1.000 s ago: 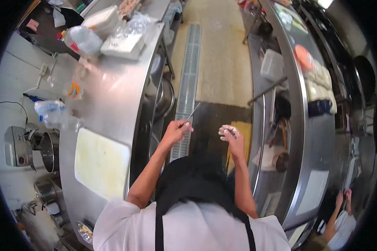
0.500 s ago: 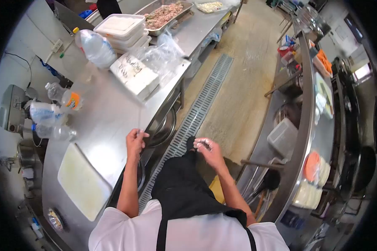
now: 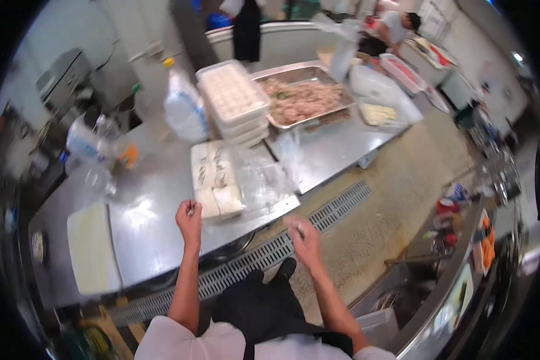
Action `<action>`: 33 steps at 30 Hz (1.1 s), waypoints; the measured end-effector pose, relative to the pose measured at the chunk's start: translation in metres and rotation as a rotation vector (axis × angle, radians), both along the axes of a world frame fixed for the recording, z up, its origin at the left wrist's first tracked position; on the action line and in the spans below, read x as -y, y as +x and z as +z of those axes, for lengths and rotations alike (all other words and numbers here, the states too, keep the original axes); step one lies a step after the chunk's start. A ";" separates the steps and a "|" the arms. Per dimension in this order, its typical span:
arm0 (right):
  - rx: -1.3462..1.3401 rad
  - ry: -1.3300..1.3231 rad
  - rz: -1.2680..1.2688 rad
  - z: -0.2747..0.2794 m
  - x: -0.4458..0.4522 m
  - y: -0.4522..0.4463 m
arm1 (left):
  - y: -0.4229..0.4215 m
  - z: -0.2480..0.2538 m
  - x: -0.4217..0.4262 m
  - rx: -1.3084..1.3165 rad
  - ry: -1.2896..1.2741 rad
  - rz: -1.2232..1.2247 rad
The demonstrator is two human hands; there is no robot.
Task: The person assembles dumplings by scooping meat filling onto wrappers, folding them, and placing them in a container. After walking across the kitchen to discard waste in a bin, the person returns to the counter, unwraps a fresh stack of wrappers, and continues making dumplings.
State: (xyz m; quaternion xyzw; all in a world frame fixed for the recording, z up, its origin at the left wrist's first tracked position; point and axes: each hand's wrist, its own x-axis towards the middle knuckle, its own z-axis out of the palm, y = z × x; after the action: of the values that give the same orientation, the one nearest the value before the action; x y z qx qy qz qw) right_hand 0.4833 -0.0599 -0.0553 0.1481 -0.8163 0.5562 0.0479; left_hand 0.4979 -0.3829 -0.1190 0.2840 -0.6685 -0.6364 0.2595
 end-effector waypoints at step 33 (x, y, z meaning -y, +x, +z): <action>0.820 -0.293 0.490 -0.176 0.136 -0.246 | -0.041 -0.021 0.010 0.242 -0.177 0.390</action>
State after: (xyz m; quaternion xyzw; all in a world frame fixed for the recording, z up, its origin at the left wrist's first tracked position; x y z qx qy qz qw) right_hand 0.2375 -0.1957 -0.2308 0.0961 -0.6225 0.6725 -0.3886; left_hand 0.4564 -0.3933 -0.1397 0.4579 -0.6806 -0.4745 0.3193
